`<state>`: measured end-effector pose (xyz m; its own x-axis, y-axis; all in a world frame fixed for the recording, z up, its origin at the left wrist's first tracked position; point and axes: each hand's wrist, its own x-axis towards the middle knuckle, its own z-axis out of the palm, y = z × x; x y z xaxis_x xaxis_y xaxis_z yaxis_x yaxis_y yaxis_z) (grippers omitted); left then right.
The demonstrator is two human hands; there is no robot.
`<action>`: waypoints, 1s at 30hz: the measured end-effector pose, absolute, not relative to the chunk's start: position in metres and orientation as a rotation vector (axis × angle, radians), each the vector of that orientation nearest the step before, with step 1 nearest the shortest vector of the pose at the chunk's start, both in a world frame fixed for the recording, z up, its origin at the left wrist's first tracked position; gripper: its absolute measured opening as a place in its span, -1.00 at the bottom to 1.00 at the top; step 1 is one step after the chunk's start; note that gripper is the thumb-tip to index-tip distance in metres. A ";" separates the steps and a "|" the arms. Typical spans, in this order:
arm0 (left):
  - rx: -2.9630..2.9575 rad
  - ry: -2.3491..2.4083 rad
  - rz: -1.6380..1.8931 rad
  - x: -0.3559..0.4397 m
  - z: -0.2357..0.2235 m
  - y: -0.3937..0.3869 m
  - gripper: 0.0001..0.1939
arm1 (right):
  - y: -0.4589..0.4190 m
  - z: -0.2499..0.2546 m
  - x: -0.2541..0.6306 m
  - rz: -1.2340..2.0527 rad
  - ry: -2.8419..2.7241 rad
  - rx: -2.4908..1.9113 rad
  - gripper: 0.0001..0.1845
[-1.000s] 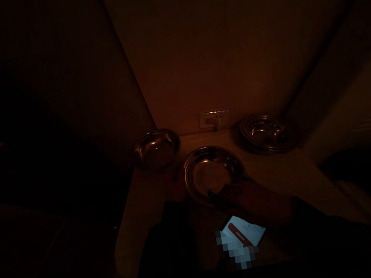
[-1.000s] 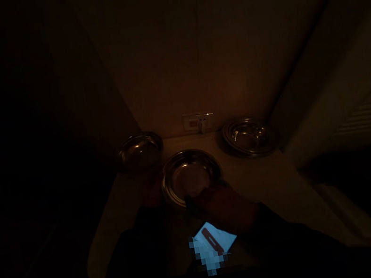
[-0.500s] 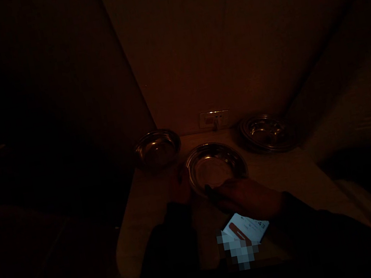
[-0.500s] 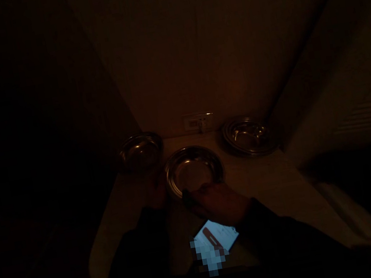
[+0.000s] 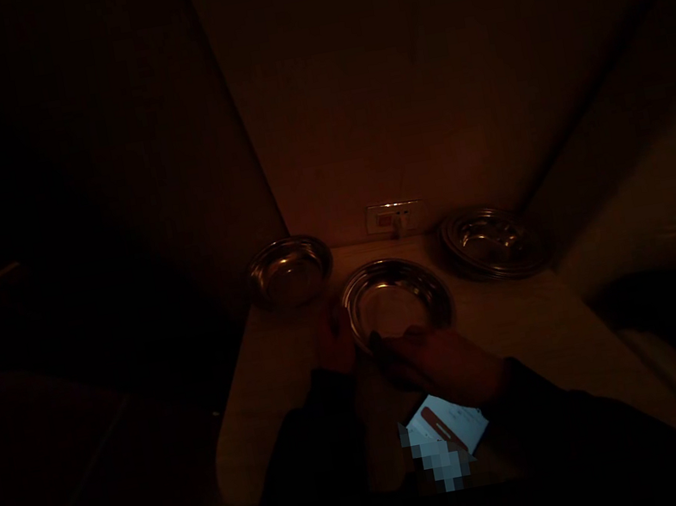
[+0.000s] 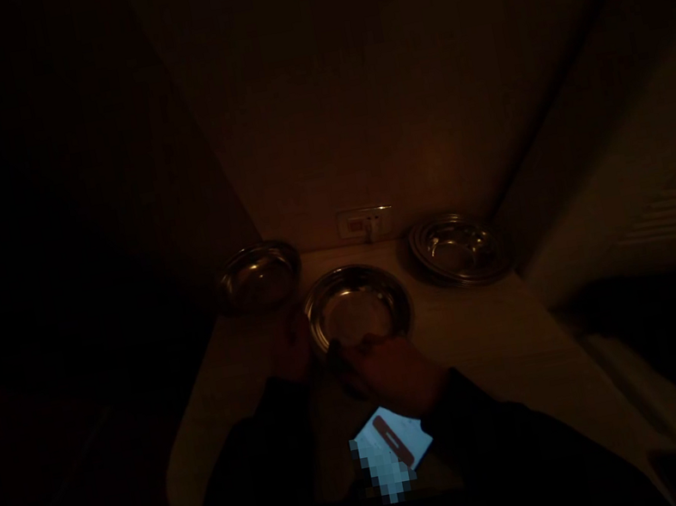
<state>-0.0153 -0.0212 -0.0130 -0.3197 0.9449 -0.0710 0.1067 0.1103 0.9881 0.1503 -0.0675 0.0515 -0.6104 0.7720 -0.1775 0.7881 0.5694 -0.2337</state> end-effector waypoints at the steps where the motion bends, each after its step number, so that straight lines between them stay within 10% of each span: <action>1: 1.041 1.588 1.319 -0.015 -0.012 -0.021 -0.64 | -0.068 0.051 0.149 -0.456 2.741 1.354 -0.56; 30: 1.011 1.625 1.362 -0.017 -0.008 -0.020 -0.72 | -0.073 0.055 0.103 -0.381 2.736 1.448 -0.67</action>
<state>-0.0169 -0.0204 -0.0080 -0.3869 0.9196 -0.0681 0.0935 0.1126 0.9892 0.1033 -0.0728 0.0551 -0.5688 0.8115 -0.1338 0.8172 0.5392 -0.2035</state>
